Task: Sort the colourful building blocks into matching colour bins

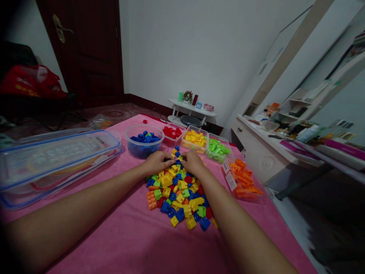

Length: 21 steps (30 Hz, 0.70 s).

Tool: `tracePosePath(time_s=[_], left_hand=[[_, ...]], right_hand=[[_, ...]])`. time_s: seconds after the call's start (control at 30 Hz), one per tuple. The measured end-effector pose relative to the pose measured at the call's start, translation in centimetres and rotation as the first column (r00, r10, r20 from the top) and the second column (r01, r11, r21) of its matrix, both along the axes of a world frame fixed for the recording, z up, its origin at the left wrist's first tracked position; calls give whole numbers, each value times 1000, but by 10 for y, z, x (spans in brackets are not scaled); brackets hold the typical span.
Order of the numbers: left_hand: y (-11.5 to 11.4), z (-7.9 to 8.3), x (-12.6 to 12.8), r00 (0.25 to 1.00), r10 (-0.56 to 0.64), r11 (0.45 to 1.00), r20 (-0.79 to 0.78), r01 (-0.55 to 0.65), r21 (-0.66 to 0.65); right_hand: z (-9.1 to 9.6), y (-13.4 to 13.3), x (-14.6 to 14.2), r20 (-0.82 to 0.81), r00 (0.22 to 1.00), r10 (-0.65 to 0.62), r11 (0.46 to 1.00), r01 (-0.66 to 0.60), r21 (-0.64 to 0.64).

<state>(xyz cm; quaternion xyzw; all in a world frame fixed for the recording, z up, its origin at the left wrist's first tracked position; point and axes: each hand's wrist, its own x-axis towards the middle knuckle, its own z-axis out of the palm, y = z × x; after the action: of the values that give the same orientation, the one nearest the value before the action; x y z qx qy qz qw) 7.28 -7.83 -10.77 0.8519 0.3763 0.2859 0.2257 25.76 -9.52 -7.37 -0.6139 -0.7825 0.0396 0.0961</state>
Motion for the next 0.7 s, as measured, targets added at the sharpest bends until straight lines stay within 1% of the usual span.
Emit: tracePosePath(time_s=[0.1, 0.2, 0.3, 0.47, 0.6, 0.7], left_hand=[[1, -2, 0, 1000, 6, 1000, 3, -6, 12], [0, -2, 0, 1000, 7, 1000, 6, -7, 12], [-2, 1, 0, 1000, 0, 1000, 8, 0, -1], [-6, 6, -1, 1000, 1, 1000, -4, -1, -23], [-7, 7, -1, 1000, -3, 1000, 17, 4, -17], [-7, 8, -1, 996, -2, 1000, 85, 4, -26]], right_hand=[[-5, -2, 4, -10, 1000, 26, 1000, -26, 14], [-8, -7, 10, -93, 995, 37, 999, -36, 14], [-12, -12, 16, -171, 985, -15, 1000, 16, 4], [-18, -22, 22, -244, 966, -88, 995, 98, 30], [-13, -32, 28, -283, 950, -131, 989, 145, 28], [-4, -37, 38, -330, 930, -161, 985, 173, 7]])
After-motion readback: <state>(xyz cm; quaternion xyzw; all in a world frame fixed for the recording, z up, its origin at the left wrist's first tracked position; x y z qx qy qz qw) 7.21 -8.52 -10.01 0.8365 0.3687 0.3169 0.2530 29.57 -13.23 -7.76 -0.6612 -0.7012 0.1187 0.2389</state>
